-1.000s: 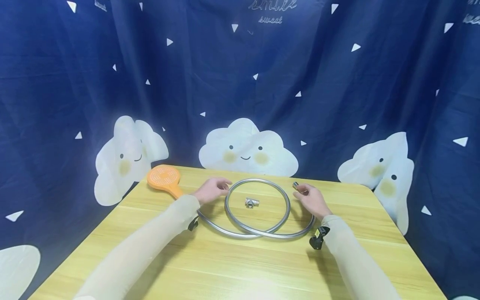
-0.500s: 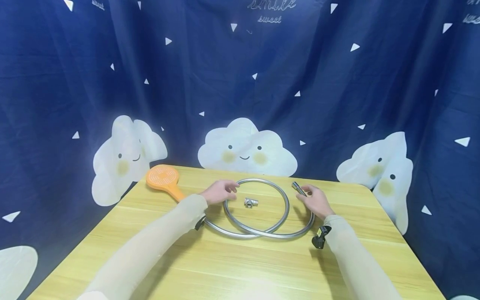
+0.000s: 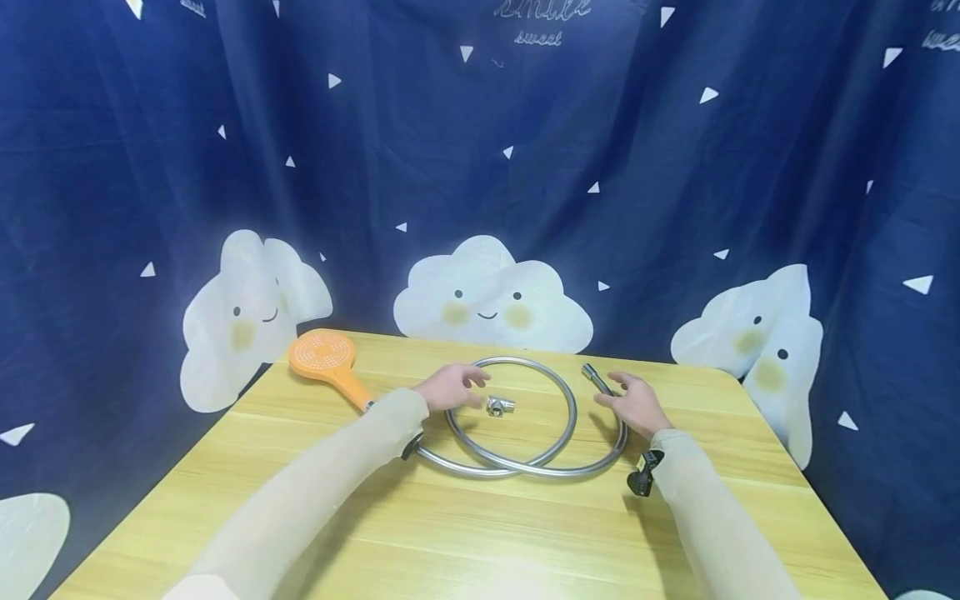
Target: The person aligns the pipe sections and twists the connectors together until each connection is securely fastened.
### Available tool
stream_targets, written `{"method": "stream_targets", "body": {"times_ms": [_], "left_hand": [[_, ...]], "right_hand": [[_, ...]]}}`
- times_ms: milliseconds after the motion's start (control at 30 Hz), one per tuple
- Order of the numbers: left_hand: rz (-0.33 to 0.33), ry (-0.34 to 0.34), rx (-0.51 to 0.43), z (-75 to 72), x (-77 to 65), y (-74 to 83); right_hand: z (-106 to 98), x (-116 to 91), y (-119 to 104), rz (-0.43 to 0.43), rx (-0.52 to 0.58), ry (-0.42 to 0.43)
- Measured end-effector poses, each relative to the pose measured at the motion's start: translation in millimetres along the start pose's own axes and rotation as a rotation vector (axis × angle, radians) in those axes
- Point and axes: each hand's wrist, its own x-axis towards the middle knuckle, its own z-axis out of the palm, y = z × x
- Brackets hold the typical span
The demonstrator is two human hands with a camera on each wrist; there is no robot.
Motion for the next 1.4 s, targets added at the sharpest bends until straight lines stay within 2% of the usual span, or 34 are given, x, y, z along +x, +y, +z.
{"method": "stream_targets", "body": {"times_ms": [300, 700, 867, 1067, 1200, 1400], "left_hand": [[-0.014, -0.055, 0.055, 12.4, 4.8, 6.6], [-0.029, -0.058, 0.112, 18.4, 10.7, 10.0], [-0.040, -0.063, 0.105, 17.8, 11.9, 10.6], [-0.034, -0.097, 0.106, 11.4, 12.1, 20.4], [-0.024, -0.113, 0.151, 10.4, 12.5, 25.4], [-0.017, -0.129, 0.214, 16.4, 17.3, 28.5]], "right_hand": [[-1, 3, 8, 0.022, -0.004, -0.025], [-3, 14, 21, 0.019, -0.092, -0.041], [-3, 20, 23, 0.010, -0.122, -0.047], [-5, 25, 26, -0.011, -0.157, -0.022], [-5, 26, 28, -0.011, -0.161, -0.026], [-1, 29, 30, -0.002, -0.165, -0.042]]}}
